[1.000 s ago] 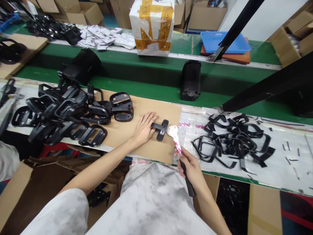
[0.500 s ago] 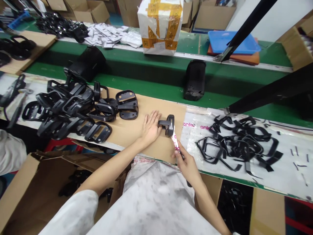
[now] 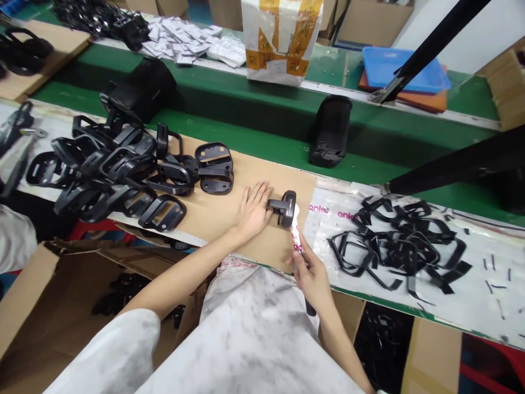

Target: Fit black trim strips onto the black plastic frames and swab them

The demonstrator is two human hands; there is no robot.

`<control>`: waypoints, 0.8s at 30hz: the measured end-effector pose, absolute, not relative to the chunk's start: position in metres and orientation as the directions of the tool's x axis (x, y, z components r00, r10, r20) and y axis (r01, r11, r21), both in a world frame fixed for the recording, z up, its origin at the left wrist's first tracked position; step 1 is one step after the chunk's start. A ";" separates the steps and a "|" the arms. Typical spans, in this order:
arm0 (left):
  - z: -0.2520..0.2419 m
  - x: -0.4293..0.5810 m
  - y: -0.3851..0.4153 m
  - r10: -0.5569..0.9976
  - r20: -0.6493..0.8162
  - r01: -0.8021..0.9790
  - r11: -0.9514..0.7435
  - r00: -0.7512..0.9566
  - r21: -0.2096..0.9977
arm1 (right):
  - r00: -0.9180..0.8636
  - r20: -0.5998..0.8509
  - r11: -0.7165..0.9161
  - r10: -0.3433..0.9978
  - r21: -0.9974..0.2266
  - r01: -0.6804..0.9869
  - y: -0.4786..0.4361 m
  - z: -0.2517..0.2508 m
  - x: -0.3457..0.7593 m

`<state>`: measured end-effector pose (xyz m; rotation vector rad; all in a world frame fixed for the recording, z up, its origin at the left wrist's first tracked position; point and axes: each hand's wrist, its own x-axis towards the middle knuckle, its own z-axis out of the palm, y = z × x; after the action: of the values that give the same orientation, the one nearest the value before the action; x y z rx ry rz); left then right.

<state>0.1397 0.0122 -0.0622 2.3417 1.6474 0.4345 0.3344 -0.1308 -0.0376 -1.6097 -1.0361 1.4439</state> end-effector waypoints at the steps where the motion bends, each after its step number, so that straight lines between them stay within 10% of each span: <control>1: -0.062 0.140 0.012 0.943 0.098 0.871 -0.330 0.317 0.364 | 0.084 -0.414 -0.419 0.906 -0.907 0.043 -0.131 -0.035 0.333; 24: -0.060 0.137 0.014 0.938 0.100 0.851 -0.343 0.331 0.398 | 0.112 -0.344 -0.359 0.932 -0.921 0.154 -0.125 -0.037 0.346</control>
<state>0.1366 0.0137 -0.0602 2.3249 1.6086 0.4570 0.3456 -0.1250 -0.0367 -1.6440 -1.0795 1.3184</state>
